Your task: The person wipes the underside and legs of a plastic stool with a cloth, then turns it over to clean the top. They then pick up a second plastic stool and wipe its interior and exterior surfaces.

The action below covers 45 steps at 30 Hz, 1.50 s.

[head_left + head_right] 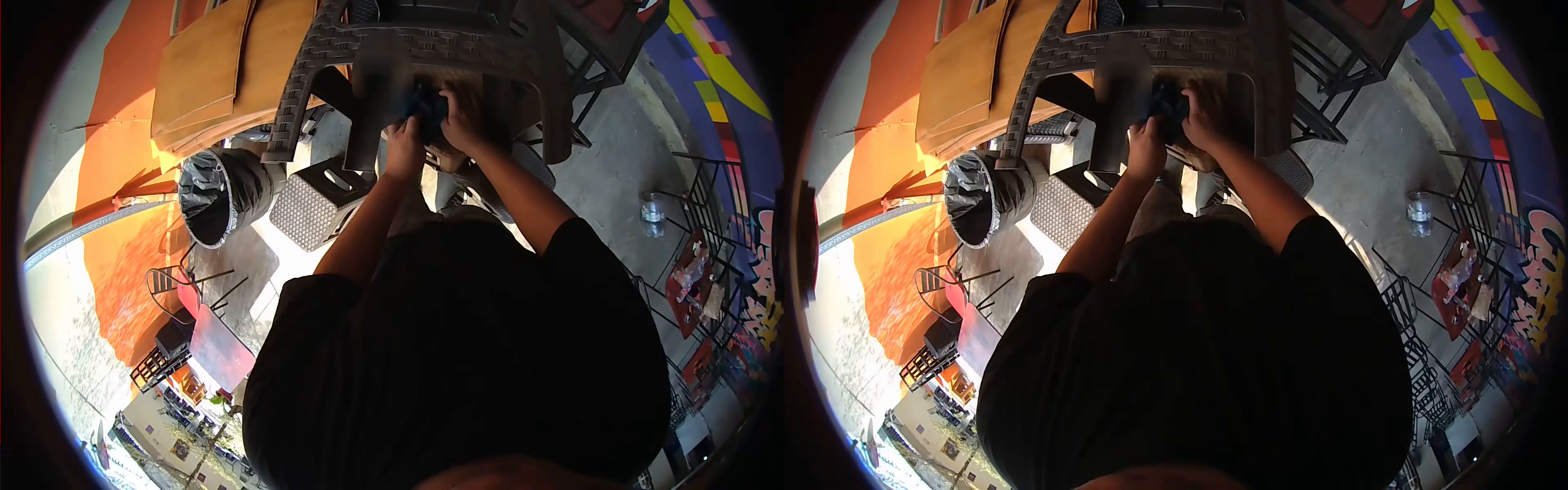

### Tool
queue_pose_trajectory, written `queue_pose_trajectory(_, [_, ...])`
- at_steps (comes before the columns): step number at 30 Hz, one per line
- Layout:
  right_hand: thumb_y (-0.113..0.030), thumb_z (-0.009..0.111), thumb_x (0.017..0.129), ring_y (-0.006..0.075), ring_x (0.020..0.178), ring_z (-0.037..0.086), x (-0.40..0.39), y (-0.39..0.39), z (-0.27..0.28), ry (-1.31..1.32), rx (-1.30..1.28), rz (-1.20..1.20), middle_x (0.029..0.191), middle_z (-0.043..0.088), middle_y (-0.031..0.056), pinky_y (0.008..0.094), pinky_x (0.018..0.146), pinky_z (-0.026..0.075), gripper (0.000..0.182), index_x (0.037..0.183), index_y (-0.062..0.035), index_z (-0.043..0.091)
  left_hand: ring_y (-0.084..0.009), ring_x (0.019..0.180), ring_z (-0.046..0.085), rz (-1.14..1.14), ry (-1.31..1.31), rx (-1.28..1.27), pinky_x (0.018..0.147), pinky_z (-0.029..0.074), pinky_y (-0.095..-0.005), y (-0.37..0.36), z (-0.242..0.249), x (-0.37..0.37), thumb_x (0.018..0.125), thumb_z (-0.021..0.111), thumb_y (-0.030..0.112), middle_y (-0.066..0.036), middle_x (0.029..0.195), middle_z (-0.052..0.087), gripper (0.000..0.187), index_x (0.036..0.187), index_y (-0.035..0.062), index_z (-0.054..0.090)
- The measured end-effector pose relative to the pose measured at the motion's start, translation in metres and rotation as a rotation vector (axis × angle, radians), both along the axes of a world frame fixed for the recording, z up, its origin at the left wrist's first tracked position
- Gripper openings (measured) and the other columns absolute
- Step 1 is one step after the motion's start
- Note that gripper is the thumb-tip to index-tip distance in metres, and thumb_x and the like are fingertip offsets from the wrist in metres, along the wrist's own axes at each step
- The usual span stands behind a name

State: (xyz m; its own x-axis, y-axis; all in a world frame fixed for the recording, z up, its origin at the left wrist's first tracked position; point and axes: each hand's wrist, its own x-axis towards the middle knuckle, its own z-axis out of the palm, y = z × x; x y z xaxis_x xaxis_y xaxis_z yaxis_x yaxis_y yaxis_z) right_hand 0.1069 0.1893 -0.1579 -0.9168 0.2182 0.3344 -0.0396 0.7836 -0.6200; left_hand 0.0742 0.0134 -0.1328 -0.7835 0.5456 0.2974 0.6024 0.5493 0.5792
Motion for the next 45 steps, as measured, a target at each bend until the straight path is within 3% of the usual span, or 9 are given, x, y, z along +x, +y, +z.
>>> queue_pose_trajectory(8, [0.006,0.060,0.073,0.0433,0.130,0.048,-0.001,-0.001,-0.013,-0.019,0.012,-0.026,0.144,0.049,0.0239,0.0502,0.111,0.037,0.065,0.136,-0.0033,0.048,-0.0425,0.097,0.061,-0.074,-0.001,-0.047,0.091,0.046,-0.0470,0.007,0.009,0.001,0.082,0.062,0.002,-0.019,0.103,0.071,0.038,0.119,0.0048,0.059])
queue_pose_trajectory(13, [-0.001,0.068,0.076,0.0459,0.130,0.046,0.061,-0.013,0.059,0.108,-0.090,0.141,0.130,0.054,0.0241,0.0529,0.111,0.037,0.058,0.131,-0.0027,0.051,-0.0423,0.098,0.059,-0.017,-0.076,-0.027,0.090,0.046,-0.0490,-0.001,0.014,0.002,0.087,0.058,0.002,-0.021,0.098,0.070,0.033,0.119,0.0067,0.060])
queue_pose_trajectory(17, [-0.002,0.074,0.082,0.0412,0.122,0.049,0.123,0.000,0.084,0.305,0.082,-0.294,0.135,0.041,0.0254,0.0529,0.104,0.042,0.066,0.138,-0.0020,0.039,-0.0421,0.102,0.058,-0.106,-0.060,-0.028,0.092,0.046,-0.0481,-0.008,0.004,-0.006,0.088,0.061,0.006,-0.019,0.104,0.070,0.033,0.121,0.0070,0.059])
queue_pose_trajectory(24, [-0.012,0.072,0.089,0.0430,0.127,0.054,0.123,0.037,0.020,-0.174,-0.475,-0.453,0.141,0.050,0.0269,0.0475,0.104,0.045,0.073,0.148,-0.0006,0.030,-0.0406,0.109,0.057,-0.156,-0.039,-0.078,0.097,0.045,-0.0470,0.004,0.007,-0.021,0.086,0.060,0.006,-0.016,0.109,0.069,0.037,0.123,0.0086,0.060])
queue_pose_trajectory(29, [-0.011,0.062,0.094,0.0490,0.127,0.052,0.132,0.025,0.005,-0.448,-0.418,-0.441,0.134,0.056,0.0324,0.0496,0.102,0.044,0.058,0.144,0.0018,0.037,-0.0416,0.114,0.055,-0.109,-0.064,-0.063,0.101,0.043,-0.0507,0.023,0.006,-0.049,0.081,0.056,0.001,-0.017,0.118,0.067,0.043,0.123,0.0060,0.060])
queue_pose_trajectory(32, [-0.009,0.061,0.095,0.0506,0.125,0.052,0.132,0.017,0.009,-0.450,-0.448,-0.468,0.132,0.056,0.0341,0.0518,0.100,0.044,0.052,0.141,0.0038,0.039,-0.0423,0.116,0.054,-0.049,0.130,0.044,0.101,0.043,-0.0505,0.044,-0.008,-0.091,0.081,0.055,0.000,-0.018,0.119,0.066,0.042,0.123,0.0047,0.060])
queue_pose_trajectory(35, [-0.012,0.061,0.096,0.0510,0.121,0.054,0.130,0.014,0.019,-0.532,-0.408,-0.512,0.129,0.056,0.0361,0.0531,0.098,0.044,0.050,0.138,0.0062,0.041,-0.0423,0.111,0.058,-0.064,-0.234,0.727,0.098,0.043,-0.0507,0.087,-0.058,-0.146,0.082,0.055,-0.001,-0.021,0.114,0.067,0.037,0.118,0.0013,0.062])
queue_pose_trajectory(39, [-0.014,0.062,0.096,0.0524,0.117,0.057,0.132,0.013,0.020,-0.565,-0.382,-0.555,0.123,0.060,0.0351,0.0537,0.094,0.047,0.047,0.135,0.0052,0.043,-0.0382,0.096,0.064,0.177,0.187,0.346,0.088,0.046,-0.0469,0.145,-0.010,-0.198,0.088,0.060,0.003,-0.019,0.098,0.068,0.020,0.108,-0.0003,0.060])
queue_pose_trajectory(45, [-0.016,0.062,0.096,0.0554,0.106,0.059,0.130,0.012,0.036,-0.591,-0.365,-0.546,0.108,0.064,0.0362,0.0576,0.085,0.048,0.036,0.122,0.0036,0.046,-0.0397,0.092,0.064,0.208,0.073,0.174,0.087,0.043,-0.0491,0.199,-0.021,-0.206,0.080,0.061,0.001,-0.019,0.088,0.068,0.027,0.107,-0.0014,0.059])
